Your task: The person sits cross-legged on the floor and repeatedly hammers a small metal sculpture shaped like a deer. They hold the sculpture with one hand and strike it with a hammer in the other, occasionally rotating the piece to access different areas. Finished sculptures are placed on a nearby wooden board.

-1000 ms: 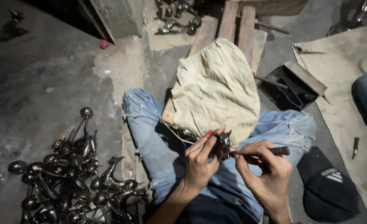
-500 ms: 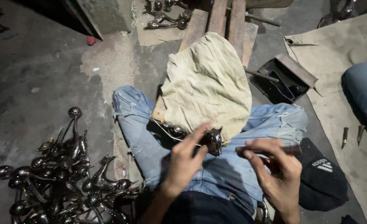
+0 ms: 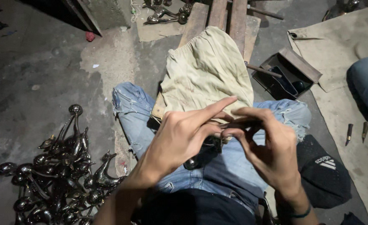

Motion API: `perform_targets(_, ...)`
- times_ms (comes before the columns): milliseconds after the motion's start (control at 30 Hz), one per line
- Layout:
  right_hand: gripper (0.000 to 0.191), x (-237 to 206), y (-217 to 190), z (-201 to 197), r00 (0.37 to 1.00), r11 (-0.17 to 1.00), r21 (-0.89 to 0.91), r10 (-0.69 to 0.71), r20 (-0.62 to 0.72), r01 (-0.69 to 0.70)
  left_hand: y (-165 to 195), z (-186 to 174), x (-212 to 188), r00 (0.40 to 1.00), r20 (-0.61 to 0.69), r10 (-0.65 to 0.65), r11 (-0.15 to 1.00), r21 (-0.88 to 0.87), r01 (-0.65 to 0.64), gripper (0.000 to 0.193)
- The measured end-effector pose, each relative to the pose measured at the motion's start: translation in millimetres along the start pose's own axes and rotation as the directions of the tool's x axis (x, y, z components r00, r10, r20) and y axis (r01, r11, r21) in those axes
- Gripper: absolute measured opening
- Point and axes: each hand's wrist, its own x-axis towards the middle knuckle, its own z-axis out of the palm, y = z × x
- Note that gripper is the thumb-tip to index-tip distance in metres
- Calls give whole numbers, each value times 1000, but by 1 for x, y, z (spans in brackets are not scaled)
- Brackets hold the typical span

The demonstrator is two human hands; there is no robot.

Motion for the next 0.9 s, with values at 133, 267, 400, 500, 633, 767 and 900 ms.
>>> perform_targets(133, 46, 0, 13, 2, 993, 994, -15, 110, -37, -111, -8, 5, 9, 997, 60, -46, 998, -51, 49, 66)
perform_targets(267, 26, -1, 65, 7, 898, 933, 336, 252, -361, -127, -17, 16, 9, 970, 126, -206, 928, -288, 235, 56)
perform_targets(400, 18, 8, 146, 31, 811, 870, 143, 492, -315, -472, -28, 15, 13, 963, 125, -238, 850, -454, 269, 34)
perform_targets(500, 28, -1, 184, 60, 913, 843, -391, 407, 18, -368, -33, 16, 16, 957, 139, -255, 785, -548, 289, 28)
perform_targets(633, 29, -23, 185, 97, 868, 834, -442, 452, 205, -330, -34, 18, 16, 954, 178, -242, 683, -668, 297, 35)
perform_targets(767, 40, -25, 175, 106, 896, 912, 39, 392, 208, -408, -32, 18, 14, 966, 162, -203, 811, -525, 259, 27)
perform_targets(900, 68, -25, 187, 83, 861, 799, 371, 509, 2, -473, -33, 16, 14, 961, 172, -217, 826, -492, 275, 24)
